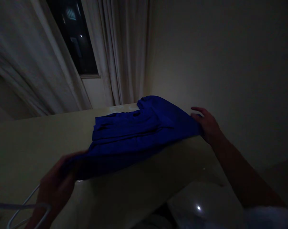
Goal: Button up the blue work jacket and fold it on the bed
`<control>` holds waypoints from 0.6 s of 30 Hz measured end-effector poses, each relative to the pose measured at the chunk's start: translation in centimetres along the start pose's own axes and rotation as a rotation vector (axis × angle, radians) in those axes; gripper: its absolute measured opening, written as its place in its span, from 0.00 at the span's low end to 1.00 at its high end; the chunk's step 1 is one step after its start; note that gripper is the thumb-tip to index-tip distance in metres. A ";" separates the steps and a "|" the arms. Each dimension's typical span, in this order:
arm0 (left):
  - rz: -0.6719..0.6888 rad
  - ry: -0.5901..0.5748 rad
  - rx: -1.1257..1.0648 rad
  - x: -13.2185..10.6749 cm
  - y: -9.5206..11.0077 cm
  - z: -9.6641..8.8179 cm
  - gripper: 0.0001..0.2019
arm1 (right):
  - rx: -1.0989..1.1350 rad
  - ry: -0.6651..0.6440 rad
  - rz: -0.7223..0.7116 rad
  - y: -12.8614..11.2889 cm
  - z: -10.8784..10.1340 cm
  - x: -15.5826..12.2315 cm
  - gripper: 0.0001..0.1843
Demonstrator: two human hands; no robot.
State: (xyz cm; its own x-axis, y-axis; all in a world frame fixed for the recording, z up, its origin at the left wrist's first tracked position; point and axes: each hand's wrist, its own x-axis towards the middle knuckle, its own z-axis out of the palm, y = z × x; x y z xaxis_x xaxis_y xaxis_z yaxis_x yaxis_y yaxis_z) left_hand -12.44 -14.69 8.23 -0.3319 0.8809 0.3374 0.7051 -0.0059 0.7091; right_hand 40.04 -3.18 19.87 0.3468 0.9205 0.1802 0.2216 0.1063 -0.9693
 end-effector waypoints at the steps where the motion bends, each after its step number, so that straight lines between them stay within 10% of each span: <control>1: 0.041 0.073 -0.104 3.5 2.6 0.6 0.25 | 0.046 -0.003 -0.044 -0.6 2.3 3.1 0.32; 4: 0.197 0.270 -0.285 12.4 6.6 2.9 0.37 | 0.182 -0.068 -0.059 -0.7 8.2 10.5 0.33; 7: 0.116 0.275 -0.294 17.0 4.0 5.3 0.50 | 0.002 -0.072 -0.009 2.4 11.0 13.2 0.38; 13: -0.463 -0.099 -0.186 15.6 -7.1 9.0 0.43 | -0.900 -0.132 -0.071 11.9 9.4 11.5 0.37; 18: -0.493 -0.222 -0.255 15.6 -6.1 10.0 0.32 | -1.106 -0.078 -0.060 12.3 10.3 11.3 0.36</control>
State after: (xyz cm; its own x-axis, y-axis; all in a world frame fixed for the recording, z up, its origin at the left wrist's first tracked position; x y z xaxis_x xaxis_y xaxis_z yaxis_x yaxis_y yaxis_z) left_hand -15.61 3.84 2.97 -0.4236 0.8863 -0.1870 0.3194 0.3393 0.8848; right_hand 37.30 12.38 8.22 0.2587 0.9503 0.1730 0.9406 -0.2071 -0.2689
